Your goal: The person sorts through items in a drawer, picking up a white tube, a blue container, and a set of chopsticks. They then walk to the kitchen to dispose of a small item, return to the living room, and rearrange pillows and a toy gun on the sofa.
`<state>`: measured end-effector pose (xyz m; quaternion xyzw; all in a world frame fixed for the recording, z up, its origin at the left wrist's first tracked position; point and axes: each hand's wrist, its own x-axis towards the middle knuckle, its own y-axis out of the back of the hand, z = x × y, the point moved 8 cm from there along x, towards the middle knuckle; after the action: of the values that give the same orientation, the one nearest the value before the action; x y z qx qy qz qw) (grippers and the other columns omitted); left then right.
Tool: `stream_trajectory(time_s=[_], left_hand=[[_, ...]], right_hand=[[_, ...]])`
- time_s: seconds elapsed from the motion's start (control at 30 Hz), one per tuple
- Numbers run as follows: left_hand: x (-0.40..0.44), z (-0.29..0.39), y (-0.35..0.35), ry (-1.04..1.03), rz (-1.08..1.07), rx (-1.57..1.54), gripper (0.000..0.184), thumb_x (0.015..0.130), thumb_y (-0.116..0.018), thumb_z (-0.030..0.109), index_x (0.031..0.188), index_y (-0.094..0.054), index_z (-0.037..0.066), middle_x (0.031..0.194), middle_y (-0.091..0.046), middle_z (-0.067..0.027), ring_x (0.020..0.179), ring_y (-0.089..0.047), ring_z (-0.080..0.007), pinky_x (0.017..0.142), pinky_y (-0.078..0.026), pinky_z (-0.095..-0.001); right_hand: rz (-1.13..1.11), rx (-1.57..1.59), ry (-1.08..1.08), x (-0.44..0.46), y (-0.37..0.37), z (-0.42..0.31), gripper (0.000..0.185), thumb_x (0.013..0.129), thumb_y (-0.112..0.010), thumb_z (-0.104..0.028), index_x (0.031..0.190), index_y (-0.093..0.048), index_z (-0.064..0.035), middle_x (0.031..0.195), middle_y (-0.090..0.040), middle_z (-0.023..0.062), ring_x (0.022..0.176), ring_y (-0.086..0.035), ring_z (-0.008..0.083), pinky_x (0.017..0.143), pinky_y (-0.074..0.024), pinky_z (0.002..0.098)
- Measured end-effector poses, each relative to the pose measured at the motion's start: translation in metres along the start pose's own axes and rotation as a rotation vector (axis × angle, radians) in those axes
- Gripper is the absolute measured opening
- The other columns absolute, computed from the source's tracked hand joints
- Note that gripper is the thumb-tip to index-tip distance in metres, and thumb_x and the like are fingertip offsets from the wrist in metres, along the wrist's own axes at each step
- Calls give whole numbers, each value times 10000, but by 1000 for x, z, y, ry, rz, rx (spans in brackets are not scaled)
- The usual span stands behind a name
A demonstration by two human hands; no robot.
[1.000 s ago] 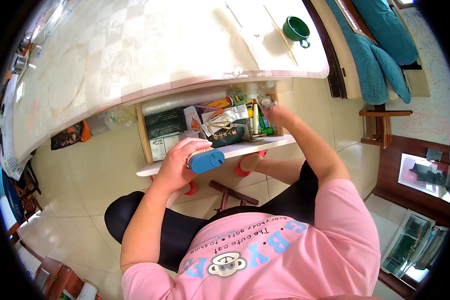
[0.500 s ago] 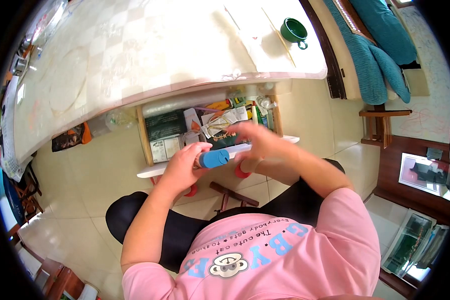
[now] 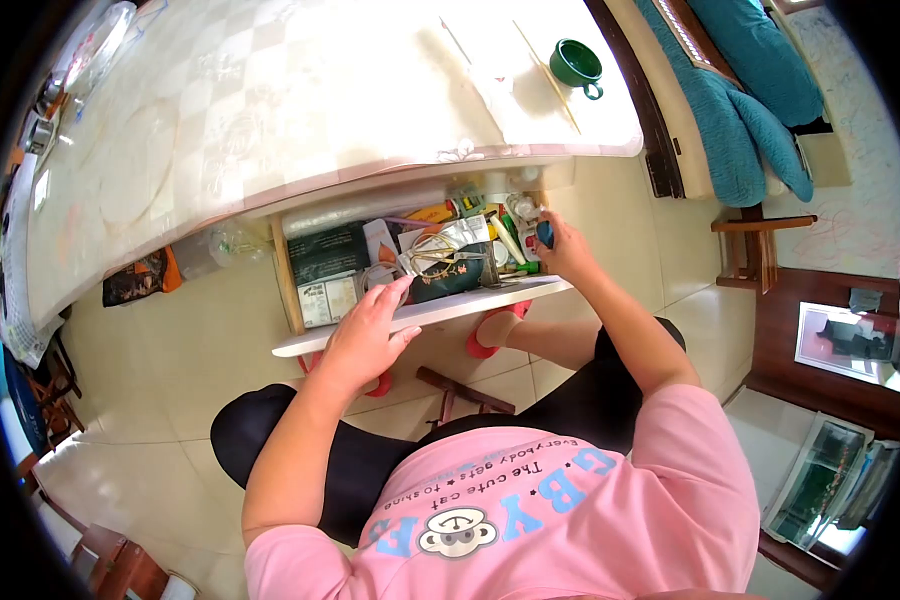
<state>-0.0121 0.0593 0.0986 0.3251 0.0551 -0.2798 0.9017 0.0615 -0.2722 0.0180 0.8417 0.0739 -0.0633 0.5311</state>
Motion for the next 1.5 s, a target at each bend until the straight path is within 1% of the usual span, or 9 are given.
stream_trajectory(time_s=[0.13, 0.33, 0.77, 0.97, 1.07, 1.17, 1.23, 1.4, 1.5], left_hand=[[-1, 5, -2, -4, -33, 13, 629, 832, -679, 211, 1382, -393, 110, 1184, -538, -176, 1079, -543, -348, 919, -449, -406], [-2, 1, 2, 27, -33, 9, 616, 836, -670, 221, 1379, -398, 122, 1196, -535, -181, 1097, -524, -371, 931, -441, -413], [-7, 0, 5, 13, -27, 9, 602, 842, -663, 221, 1372, -399, 119, 1185, -531, -185, 1089, -528, -379, 920, -444, -420], [-6, -2, 5, -12, -13, 13, 593, 839, -666, 220, 1361, -410, 101, 1187, -533, -188, 1087, -532, -380, 920, -446, -418], [-6, -2, 6, 2, -21, 22, 591, 840, -667, 219, 1360, -412, 100, 1186, -535, -186, 1082, -535, -380, 918, -447, -417], [-7, -3, 7, 11, -25, 32, 592, 840, -667, 218, 1360, -412, 100, 1185, -536, -183, 1078, -536, -379, 915, -449, -416], [-6, -2, 5, 9, -27, 38, 593, 839, -669, 218, 1361, -412, 100, 1186, -537, -182, 1076, -537, -379, 914, -449, -415], [-2, 3, 6, 0, 2, 21, 625, 820, -693, 224, 1364, -410, 102, 1209, -537, -173, 1110, -529, -372, 943, -442, -410], [1, 13, 10, -87, 98, -14, 716, 766, -751, 226, 1378, -396, 111, 1246, -529, -167, 1148, -524, -348, 965, -431, -405]], right_hand=[[-74, -246, -80, 15, -28, 19, 454, 767, -701, -237, 1143, -510, -69, 1085, -591, 187, 907, -618, 395, 771, -515, 463], [-146, -357, -71, 25, -50, 23, 515, 751, -733, -281, 1176, -525, -77, 1189, -541, 171, 931, -627, 366, 790, -524, 445], [-244, -317, 17, 31, -64, 24, 330, 721, -719, -134, 1016, -622, -23, 1105, -571, 227, 935, -618, 385, 812, -524, 442], [-53, -247, -31, 30, -56, 30, 353, 703, -735, -152, 1015, -625, -29, 1071, -591, 209, 913, -622, 383, 797, -527, 434], [-69, -275, 7, 31, -33, 6, 355, 694, -741, -156, 1018, -634, -56, 1055, -611, 170, 924, -621, 354, 794, -523, 418], [-282, -326, 98, 23, -28, -15, 307, 680, -754, -166, 962, -662, -86, 1015, -630, 132, 949, -614, 317, 813, -508, 407], [-450, -376, 443, 9, -53, -20, 263, 658, -771, -170, 896, -682, -104, 976, -642, 108, 974, -605, 287, 838, -491, 393], [-425, -338, 318, 14, -26, -50, 314, 597, -705, -73, 910, -685, -82, 912, -654, 115, 899, -615, 304, 814, -500, 387], [-314, -2, 552, -12, 24, -149, 365, 581, -714, -73, 945, -691, -63, 887, -648, 135, 877, -618, 331, 792, -512, 397]])
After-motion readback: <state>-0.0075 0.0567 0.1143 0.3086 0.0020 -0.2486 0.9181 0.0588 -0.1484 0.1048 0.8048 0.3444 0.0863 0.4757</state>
